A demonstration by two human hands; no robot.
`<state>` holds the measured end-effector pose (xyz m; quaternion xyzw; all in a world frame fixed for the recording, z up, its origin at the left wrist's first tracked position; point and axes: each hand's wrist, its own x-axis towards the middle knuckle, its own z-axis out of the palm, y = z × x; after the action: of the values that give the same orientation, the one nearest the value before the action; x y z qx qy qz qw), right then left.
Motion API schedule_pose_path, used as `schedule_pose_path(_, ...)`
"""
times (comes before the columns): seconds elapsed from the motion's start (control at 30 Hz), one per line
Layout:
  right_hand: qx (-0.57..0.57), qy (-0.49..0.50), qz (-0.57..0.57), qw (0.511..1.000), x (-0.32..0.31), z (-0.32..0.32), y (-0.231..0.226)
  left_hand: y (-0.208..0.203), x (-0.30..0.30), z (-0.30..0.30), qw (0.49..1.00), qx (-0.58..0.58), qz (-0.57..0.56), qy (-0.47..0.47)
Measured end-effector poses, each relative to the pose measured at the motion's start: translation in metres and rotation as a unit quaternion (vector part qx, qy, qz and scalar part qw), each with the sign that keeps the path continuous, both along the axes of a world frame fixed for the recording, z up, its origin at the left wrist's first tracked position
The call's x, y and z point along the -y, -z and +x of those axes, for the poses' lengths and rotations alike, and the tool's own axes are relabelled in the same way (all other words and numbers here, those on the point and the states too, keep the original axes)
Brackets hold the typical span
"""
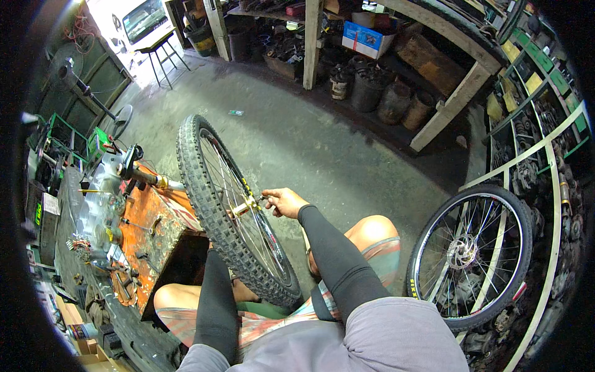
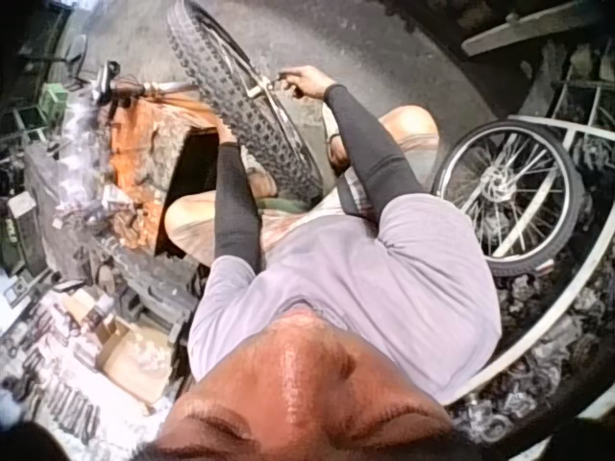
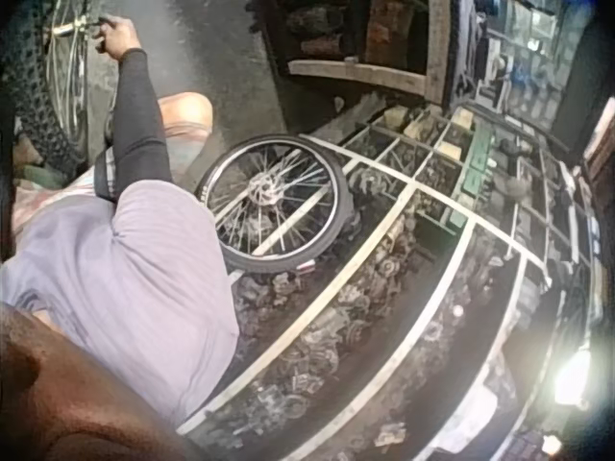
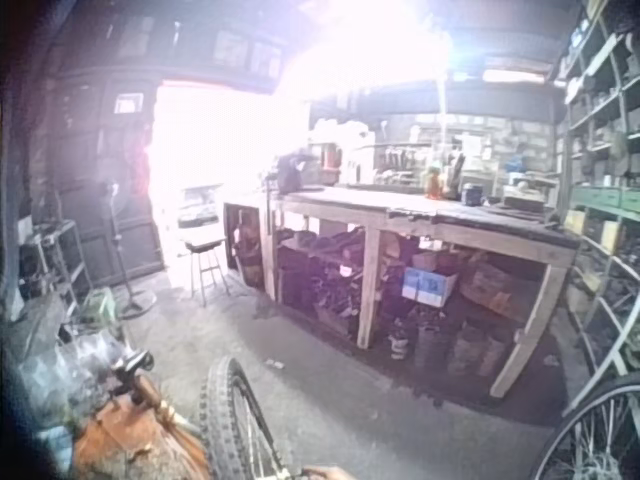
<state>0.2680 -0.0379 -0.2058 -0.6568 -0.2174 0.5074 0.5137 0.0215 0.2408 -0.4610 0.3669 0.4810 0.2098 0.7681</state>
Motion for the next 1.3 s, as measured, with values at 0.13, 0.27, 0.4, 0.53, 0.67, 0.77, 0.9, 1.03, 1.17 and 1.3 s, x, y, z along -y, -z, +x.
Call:
schedule_pose_path(0.13, 0.037, -0.013, -0.011, 0.999, 0.005, -0.006, 0.008, 0.004, 0.010, 0.001, 0.999, 0.020, -0.010, 0.042)
schedule_pose_path(0.27, 0.050, 0.012, 0.017, 0.999, 0.010, -0.021, 0.016, -0.004, 0.014, 0.000, 0.997, 0.036, -0.019, 0.065)
schedule_pose_path(0.4, -0.155, 0.119, 0.102, 0.975, 0.021, -0.022, 0.044, -0.022, 0.015, 0.013, 0.993, 0.069, -0.030, 0.096)
schedule_pose_path(0.53, -0.283, 0.208, 0.134, 0.927, 0.020, -0.023, 0.052, -0.028, 0.015, 0.014, 0.987, 0.104, -0.048, 0.113)
schedule_pose_path(0.67, -0.391, 0.318, 0.204, 0.839, 0.005, -0.029, 0.057, -0.033, 0.022, 0.021, 0.975, 0.152, -0.079, 0.142)
schedule_pose_path(0.77, -0.393, 0.321, 0.184, 0.842, -0.012, -0.029, 0.058, -0.028, 0.021, 0.009, 0.986, 0.096, -0.057, 0.125)
schedule_pose_path(0.9, -0.335, 0.261, 0.104, 0.900, -0.022, -0.016, 0.066, -0.027, 0.021, 0.010, 0.989, 0.065, -0.043, 0.124)
schedule_pose_path(1.03, -0.243, 0.229, 0.047, 0.941, -0.033, -0.021, 0.053, -0.025, 0.014, -0.005, 0.993, 0.039, -0.026, 0.107)
schedule_pose_path(1.17, -0.149, 0.205, -0.005, 0.967, -0.027, -0.015, 0.057, -0.019, 0.019, -0.002, 0.995, 0.024, -0.019, 0.096)
schedule_pose_path(1.3, -0.032, 0.185, -0.121, 0.975, -0.015, -0.009, 0.074, -0.005, 0.028, 0.005, 0.996, 0.017, -0.013, 0.085)
